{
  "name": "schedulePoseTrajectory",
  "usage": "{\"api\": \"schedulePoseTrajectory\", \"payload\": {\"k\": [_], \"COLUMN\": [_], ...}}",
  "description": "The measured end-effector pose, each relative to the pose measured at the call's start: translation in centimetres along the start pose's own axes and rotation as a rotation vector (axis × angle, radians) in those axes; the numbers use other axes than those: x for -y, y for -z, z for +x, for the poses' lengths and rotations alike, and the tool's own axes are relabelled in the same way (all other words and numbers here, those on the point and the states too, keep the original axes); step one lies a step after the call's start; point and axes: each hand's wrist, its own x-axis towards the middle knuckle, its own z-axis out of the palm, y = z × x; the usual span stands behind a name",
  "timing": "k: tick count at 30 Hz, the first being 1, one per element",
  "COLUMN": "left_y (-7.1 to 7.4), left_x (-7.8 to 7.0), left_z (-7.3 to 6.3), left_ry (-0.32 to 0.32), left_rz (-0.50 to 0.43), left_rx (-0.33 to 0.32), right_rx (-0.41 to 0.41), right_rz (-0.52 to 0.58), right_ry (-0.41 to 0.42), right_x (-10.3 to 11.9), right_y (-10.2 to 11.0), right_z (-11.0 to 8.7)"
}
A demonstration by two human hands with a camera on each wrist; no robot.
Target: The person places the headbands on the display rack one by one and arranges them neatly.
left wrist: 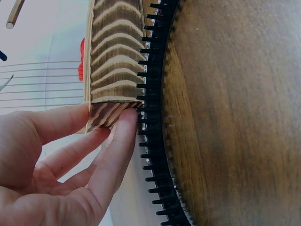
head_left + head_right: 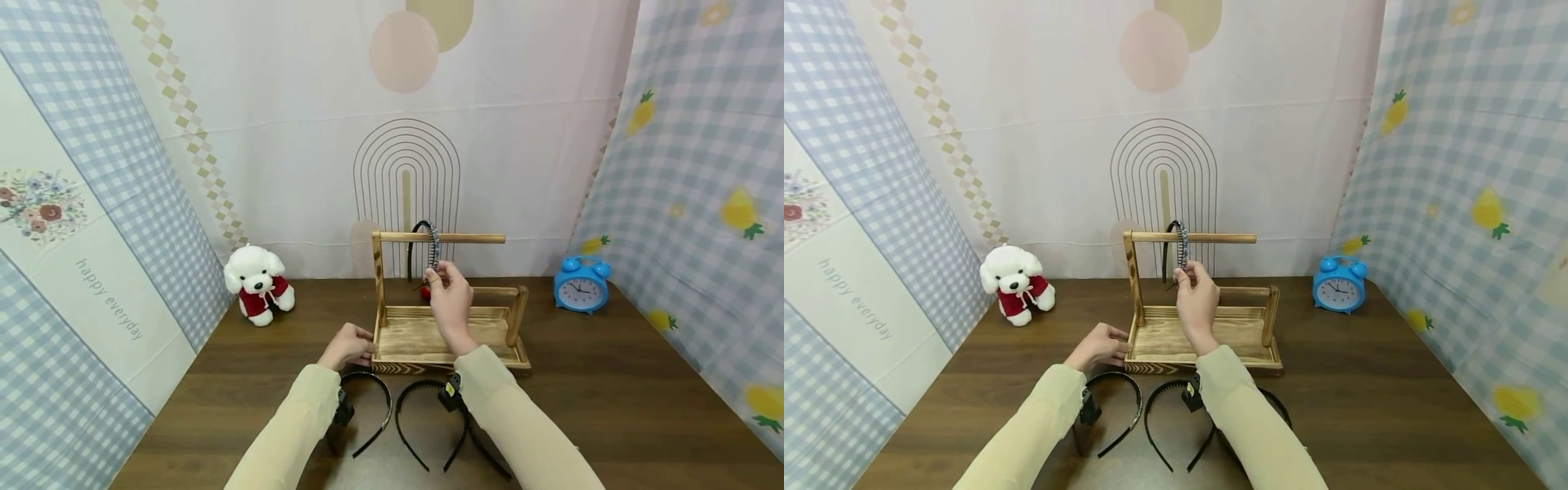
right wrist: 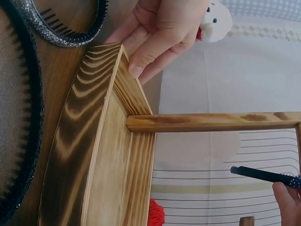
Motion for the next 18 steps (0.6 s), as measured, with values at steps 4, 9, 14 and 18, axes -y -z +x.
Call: {"api": "schedulePoseTrajectory", "payload": {"k": [4,9,14,18], "left_y": [-0.1,-0.1,-0.1,-0.1], "left_x": [-0.1,0.0,0.0,0.0], "left_z": [-0.1,0.0,0.1,0.0], "left_ry": [0.0,0.0,-0.004,-0.001], "left_rz": [0.004,0.01,0.006,0.001], "left_rx": [-0.005,-0.01,-0.013,-0.018], "right_rx": [0.039,0.083,0.11,0.141], "right_rz": [0.006,0.01,-0.021,-0.048], "right_ry": [-0.003,-0.008,-0.008,-0.013], "right_x": [0.1,0.4,0.4,0.5], "right_y": [-0.5,-1.1,-1.7,-2.3], "right_z": [-0.1,-0.3,-0.2,-0.3]}}
